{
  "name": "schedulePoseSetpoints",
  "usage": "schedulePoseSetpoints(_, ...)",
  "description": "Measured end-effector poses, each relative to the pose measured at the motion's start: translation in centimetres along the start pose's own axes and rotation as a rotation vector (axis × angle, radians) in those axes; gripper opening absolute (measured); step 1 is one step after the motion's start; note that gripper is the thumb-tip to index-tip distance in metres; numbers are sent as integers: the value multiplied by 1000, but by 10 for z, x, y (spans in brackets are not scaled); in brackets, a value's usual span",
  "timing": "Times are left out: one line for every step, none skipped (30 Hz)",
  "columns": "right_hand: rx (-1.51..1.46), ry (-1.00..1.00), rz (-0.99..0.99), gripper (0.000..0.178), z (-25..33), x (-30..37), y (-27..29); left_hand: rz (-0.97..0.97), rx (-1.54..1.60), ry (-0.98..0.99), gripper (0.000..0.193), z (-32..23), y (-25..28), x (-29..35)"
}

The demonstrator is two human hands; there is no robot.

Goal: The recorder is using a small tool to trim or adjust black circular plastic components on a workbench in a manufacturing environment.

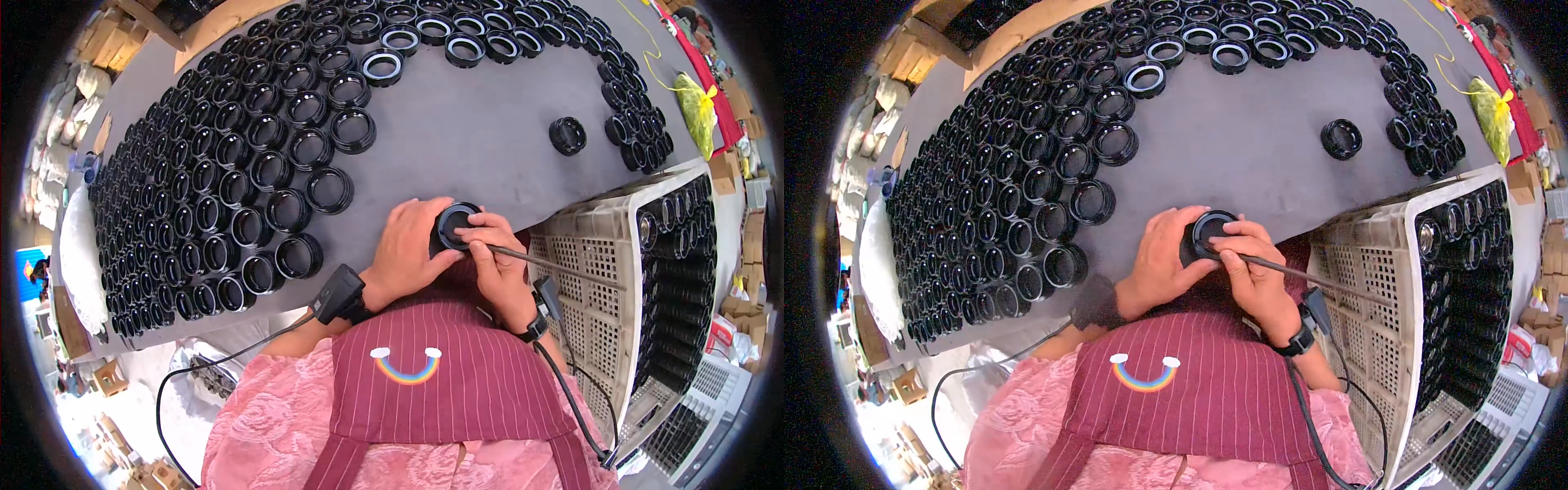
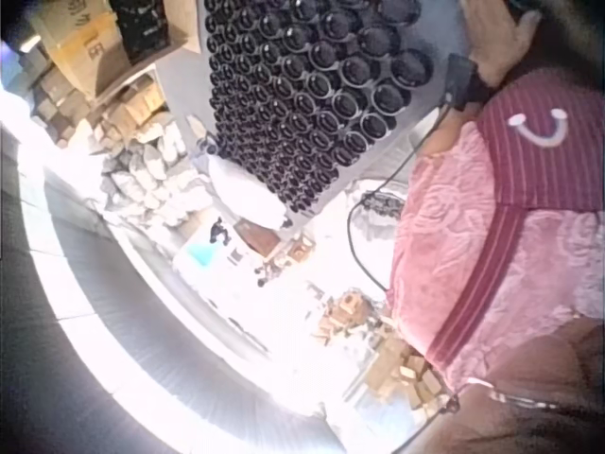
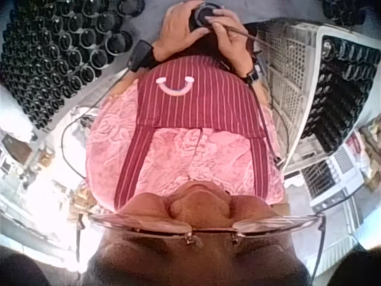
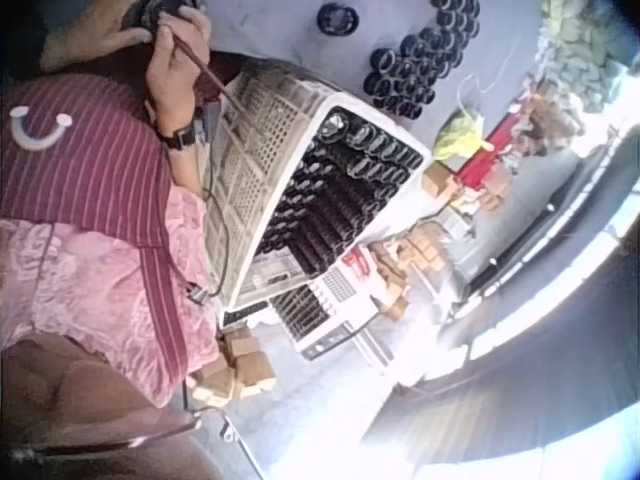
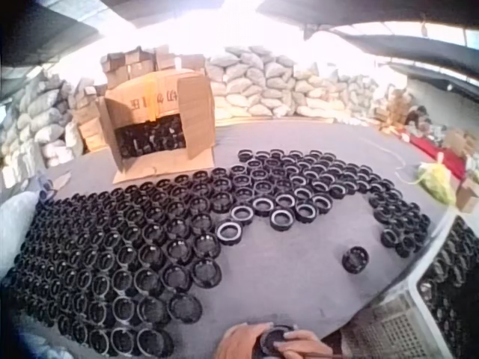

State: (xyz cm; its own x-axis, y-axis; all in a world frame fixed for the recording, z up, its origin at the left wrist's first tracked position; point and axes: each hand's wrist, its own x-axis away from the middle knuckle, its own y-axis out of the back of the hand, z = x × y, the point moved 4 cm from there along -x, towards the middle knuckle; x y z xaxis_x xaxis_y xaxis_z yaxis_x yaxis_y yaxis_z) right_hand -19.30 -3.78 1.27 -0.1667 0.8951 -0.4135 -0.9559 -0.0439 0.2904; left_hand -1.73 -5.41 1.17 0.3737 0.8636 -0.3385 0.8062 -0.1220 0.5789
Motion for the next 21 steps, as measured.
schedulePoseSetpoints(-23, -6, 4, 10, 1, -2, 1, 6, 7, 3, 75, -1, 0, 0)
schedulePoseSetpoints(-24, -5, 2, 10, 2, -5, 4, 8, 6, 2, 75, -1, 1, -1)
schedulePoseSetpoints(-11, -17, 46, 11, 1, -8, 7, -5, 7, -7, 74, -2, 2, -3)
schedulePoseSetpoints(3, -27, 88, 13, 2, -12, 10, -17, 8, -17, 73, -5, 2, -4)
schedulePoseSetpoints(-2, -26, 95, 16, 5, -15, 13, -13, 9, -29, 73, -8, 1, -4)
schedulePoseSetpoints(9, -11, 80, 16, 6, -16, 16, -5, 10, -19, 74, -7, 0, -8)
schedulePoseSetpoints(-72, -101, 40, 17, 3, -15, 20, 4, 12, -13, 74, -8, -2, -11)
schedulePoseSetpoints(-152, -188, -3, 18, -2, -11, 23, 6, 13, -45, 74, -11, -1, -8)
schedulePoseSetpoints(-241, -157, -106, 19, -20, -3, 24, 4, 9, -7, 74, -6, -3, -5)
schedulePoseSetpoints(-199, -148, -204, 20, -7, -6, 32, 2, 9, 29, 75, -8, -2, -6)
schedulePoseSetpoints(-159, -66, -247, 19, -9, 0, 32, -5, 4, 2, 75, -5, -5, -4)
schedulePoseSetpoints(-117, 15, -293, 19, -4, 6, 36, -11, -55, 48, 75, -4, -3, -4)
schedulePoseSetpoints(-68, 26, -285, 17, 3, 15, 44, -11, -107, 90, 75, -6, -5, -9)
schedulePoseSetpoints(-19, 34, -276, 16, 10, 23, 51, -7, -102, 59, 75, -10, -11, -22)
schedulePoseSetpoints(-71, 18, -306, 13, 11, 33, 53, 8, -94, 79, 75, -12, -16, -34)
schedulePoseSetpoints(-11, 10, -302, 10, 18, 39, 58, 25, -77, 98, 76, -12, -23, -50)
schedulePoseSetpoints(-14, -21, -305, 10, 16, 47, 62, -15, -152, -23, 76, -15, -34, -70)
schedulePoseSetpoints(-19, -54, -311, 10, 11, 57, 65, -11, -149, -45, 76, -16, -48, -90)
schedulePoseSetpoints(-31, -80, -329, 11, 9, 64, 66, -6, -125, -27, 74, -17, -59, -109)
schedulePoseSetpoints(-44, -105, -346, 12, 7, 70, 67, -1, -101, -10, 73, -18, -69, -128)
schedulePoseSetpoints(-74, -141, -397, 14, 3, 79, 68, -8, -107, -19, 73, -21, -80, -148)
